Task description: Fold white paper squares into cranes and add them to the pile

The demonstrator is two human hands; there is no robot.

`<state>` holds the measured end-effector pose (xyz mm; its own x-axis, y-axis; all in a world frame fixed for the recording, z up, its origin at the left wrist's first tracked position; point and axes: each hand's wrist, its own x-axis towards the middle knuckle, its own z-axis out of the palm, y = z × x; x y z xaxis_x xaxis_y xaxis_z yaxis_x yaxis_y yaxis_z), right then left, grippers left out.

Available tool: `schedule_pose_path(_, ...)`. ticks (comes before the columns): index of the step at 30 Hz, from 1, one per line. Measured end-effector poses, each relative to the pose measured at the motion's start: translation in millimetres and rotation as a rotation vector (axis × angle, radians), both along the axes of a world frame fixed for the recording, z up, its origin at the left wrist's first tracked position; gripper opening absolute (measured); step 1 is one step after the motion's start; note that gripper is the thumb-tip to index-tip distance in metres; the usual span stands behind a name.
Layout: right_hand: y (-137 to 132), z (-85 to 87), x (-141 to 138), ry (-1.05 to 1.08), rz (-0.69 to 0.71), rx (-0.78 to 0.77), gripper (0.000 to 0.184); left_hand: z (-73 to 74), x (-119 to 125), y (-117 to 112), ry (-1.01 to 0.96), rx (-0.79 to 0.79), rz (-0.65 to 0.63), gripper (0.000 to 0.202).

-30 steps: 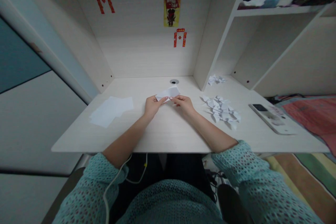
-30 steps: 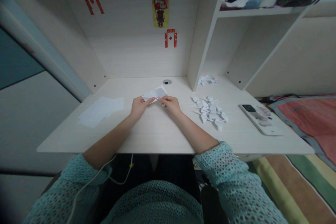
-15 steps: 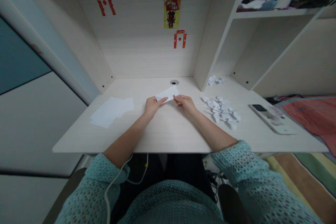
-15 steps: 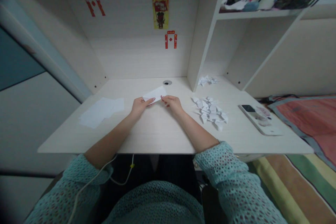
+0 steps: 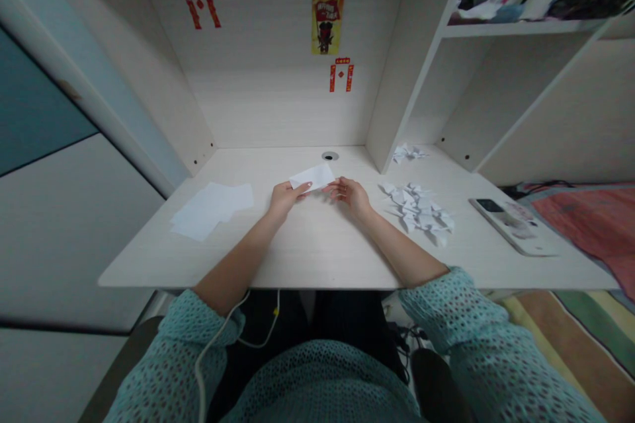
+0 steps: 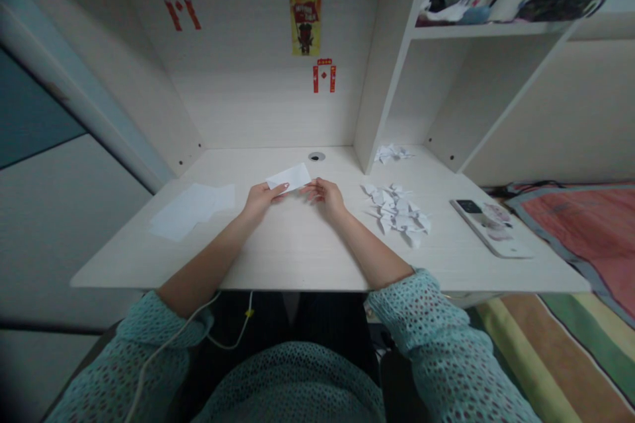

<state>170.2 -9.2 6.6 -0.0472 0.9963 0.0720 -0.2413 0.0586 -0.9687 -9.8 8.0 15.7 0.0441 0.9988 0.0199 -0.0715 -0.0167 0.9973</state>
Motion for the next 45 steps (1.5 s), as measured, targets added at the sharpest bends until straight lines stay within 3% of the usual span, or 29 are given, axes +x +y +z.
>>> schedule_pose_path(6, 2.9, -8.6, -2.2, -0.287, -0.075, 0.129, 0.039, 7.4, -5.6, -1.6, 0.084, 0.063, -0.031, 0.034)
schedule_pose_path(12, -0.9, -18.0, -8.8, -0.427, 0.054, 0.108, 0.040, 11.0, -6.9, -1.9, 0.149, 0.092, -0.004, 0.036)
schedule_pose_path(15, -3.6, -16.8, -11.6, -0.386, 0.018, 0.098, 0.039, 9.7, -6.0, -2.3, 0.104, 0.080, -0.010, 0.039)
schedule_pose_path(19, -6.3, -10.4, -13.8, -0.284, -0.089, 0.081, 0.039, 2.9, -4.7, -2.3, 0.059, 0.042, -0.114, 0.039)
schedule_pose_path(25, -9.1, -8.0, -18.5, -0.226, -0.096, 0.059, 0.038, -9.2, -2.8, -0.1, 0.111, 0.055, -0.168, 0.037)
schedule_pose_path(29, -9.6, -10.2, -21.3, -0.215, -0.076, 0.061, 0.037, -9.7, -0.7, -2.2, 0.024, 0.015, -0.174, 0.036)
schedule_pose_path(34, -11.0, -10.2, -23.4, -0.237, -0.042, 0.061, 0.037, -5.0, -1.2, -1.9, -0.156, -0.098, -0.108, 0.034)
schedule_pose_path(39, -15.1, -7.5, -27.1, -0.270, -0.022, 0.030, 0.037, 2.3, -10.4, 4.4, -0.287, -0.085, -0.010, 0.034)
schedule_pose_path(45, -14.5, -10.0, -26.9, -0.262, -0.011, 0.033, 0.033, 3.0, -11.7, 5.1, -0.168, -0.016, 0.097, 0.033)
